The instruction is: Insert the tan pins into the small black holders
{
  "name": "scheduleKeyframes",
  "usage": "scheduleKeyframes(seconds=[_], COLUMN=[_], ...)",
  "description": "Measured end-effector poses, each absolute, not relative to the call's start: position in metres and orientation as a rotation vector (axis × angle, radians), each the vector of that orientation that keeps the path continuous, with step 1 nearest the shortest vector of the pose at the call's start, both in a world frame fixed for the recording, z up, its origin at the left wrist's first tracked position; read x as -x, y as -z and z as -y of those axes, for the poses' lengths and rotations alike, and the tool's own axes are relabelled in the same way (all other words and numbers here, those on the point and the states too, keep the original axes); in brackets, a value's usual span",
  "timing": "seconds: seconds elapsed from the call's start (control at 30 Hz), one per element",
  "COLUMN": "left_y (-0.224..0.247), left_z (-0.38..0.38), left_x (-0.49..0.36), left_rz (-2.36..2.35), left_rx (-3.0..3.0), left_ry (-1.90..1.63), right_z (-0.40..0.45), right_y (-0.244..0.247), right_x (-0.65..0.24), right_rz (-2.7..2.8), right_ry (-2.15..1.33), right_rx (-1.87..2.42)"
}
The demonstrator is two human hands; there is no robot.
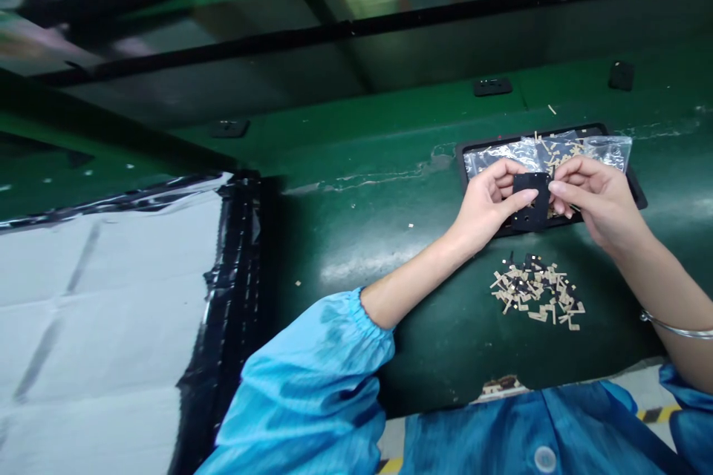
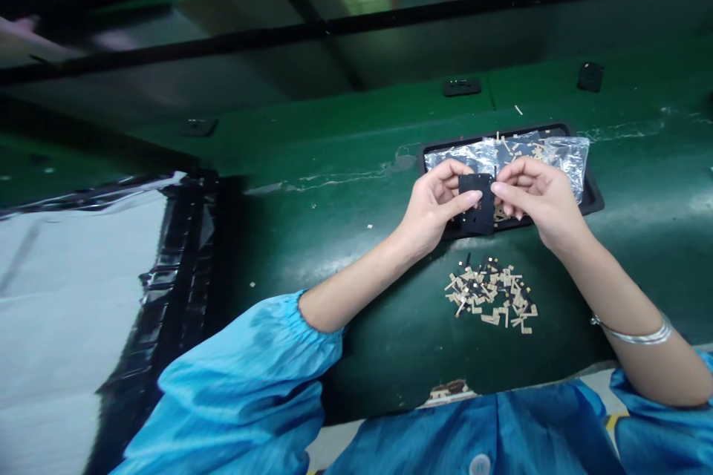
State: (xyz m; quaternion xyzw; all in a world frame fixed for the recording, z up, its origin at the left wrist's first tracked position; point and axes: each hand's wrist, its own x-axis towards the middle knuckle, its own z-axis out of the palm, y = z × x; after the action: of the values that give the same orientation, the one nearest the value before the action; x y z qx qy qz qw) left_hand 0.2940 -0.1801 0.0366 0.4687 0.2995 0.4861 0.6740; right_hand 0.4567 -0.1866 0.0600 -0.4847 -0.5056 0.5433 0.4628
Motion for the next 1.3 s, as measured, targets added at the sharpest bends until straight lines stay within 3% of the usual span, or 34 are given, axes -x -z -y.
scheduleKeyframes(seconds=[0.33, 0.73, 1.3], left_y=[-0.041, -0.045, -0.039], left_z=[0.176, 0.188, 0.191], left_x=[-0.291, -0.295, -0.296], left_rz=[-0.604, -0.833, -0.787], left_rx=[-1.052, -1.374, -1.503], left_ry=[-0.883, -0.989, -1.218], right_z=[0.187, 0.196, 0.196], right_y=[-0.061, -0.062, -0.065], right_x=[-0.463, -0.462, -0.458], right_rz=[1.306, 1.449, 1.404], right_ry=[-1.431, -1.059, -1.188], right_rx=[1.091, 1.174, 1.098])
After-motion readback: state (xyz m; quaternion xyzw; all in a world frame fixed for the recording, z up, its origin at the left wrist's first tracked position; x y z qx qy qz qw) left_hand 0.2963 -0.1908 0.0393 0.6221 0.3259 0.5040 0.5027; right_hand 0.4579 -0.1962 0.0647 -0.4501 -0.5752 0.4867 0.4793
